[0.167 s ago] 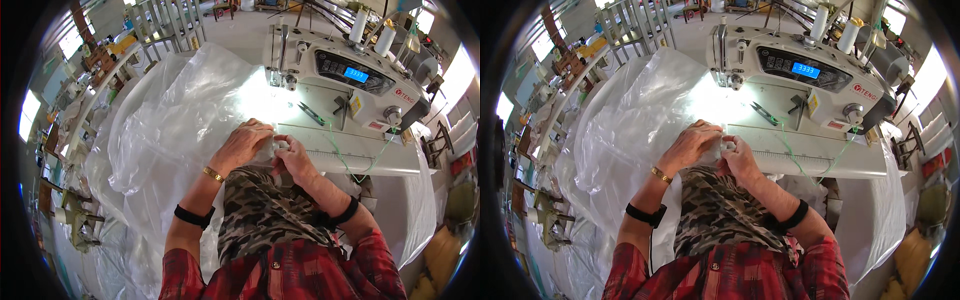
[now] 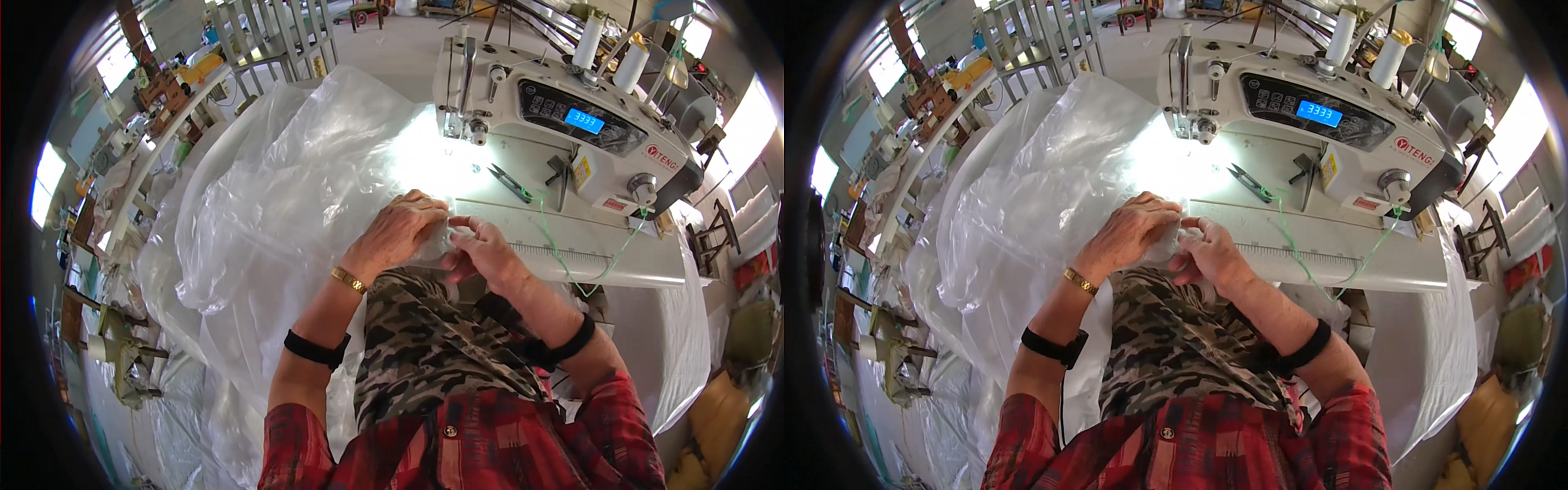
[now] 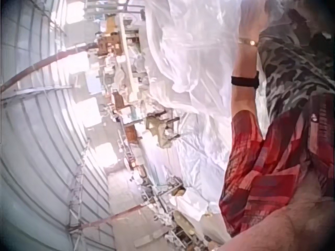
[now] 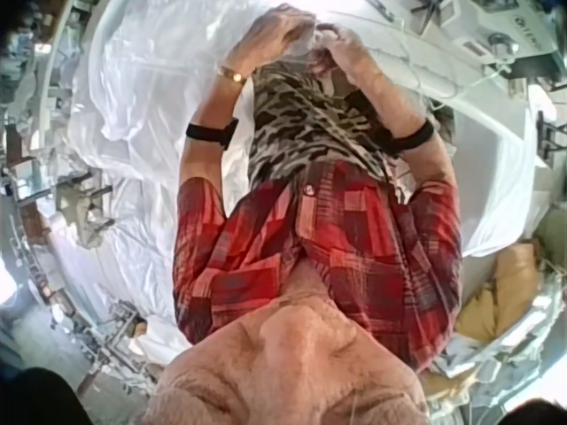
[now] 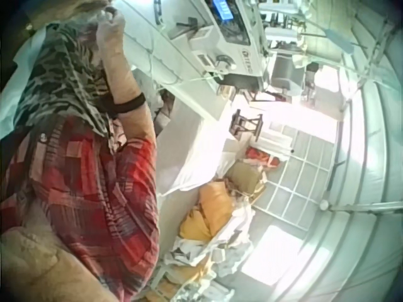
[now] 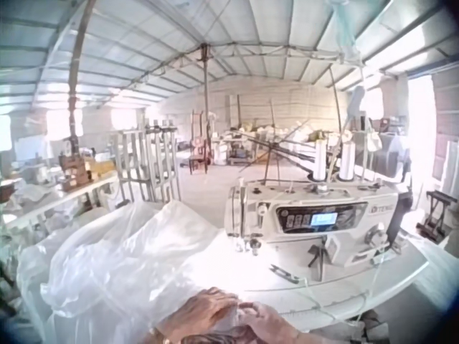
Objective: Sewing together large sheets of transparent plastic using an industrial sewing machine.
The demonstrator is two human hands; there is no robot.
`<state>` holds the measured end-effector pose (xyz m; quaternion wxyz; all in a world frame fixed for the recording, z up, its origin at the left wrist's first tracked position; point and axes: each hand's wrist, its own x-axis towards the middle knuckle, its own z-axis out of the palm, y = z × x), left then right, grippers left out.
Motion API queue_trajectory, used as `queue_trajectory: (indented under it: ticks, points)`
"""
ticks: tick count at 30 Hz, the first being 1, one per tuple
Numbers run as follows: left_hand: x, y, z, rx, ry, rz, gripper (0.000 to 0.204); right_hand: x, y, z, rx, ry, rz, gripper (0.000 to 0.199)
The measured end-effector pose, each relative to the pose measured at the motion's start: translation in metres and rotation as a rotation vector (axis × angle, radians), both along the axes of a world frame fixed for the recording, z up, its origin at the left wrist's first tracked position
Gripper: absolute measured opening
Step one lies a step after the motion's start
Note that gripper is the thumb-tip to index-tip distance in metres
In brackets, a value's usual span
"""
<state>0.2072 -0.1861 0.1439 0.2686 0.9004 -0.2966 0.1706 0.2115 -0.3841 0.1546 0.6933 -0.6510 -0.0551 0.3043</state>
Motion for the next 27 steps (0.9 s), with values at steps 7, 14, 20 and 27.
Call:
queue_trajectory:
  ticks: [7, 14, 20, 27]
  points:
    - [0.000, -0.001, -0.009, 0.035, -0.043, 0.009, 0.024, 0.016, -0.016, 0.008, -0.636, -0.871, 0.077, 0.025]
    - [-0.011, -0.007, -0.004, 0.101, -0.092, 0.066, 0.023, 0.036, -0.029, -0.017, -0.724, -1.457, 0.144, 0.025]
    - [-0.024, -0.007, -0.008, 0.044, 0.002, 0.110, 0.019, 0.037, -0.027, -0.020, -0.599, -1.392, 0.101, 0.026]
    - [-0.034, -0.018, -0.006, 0.026, -0.048, 0.075, 0.019, 0.041, -0.030, -0.023, -0.541, -1.442, 0.112, 0.026]
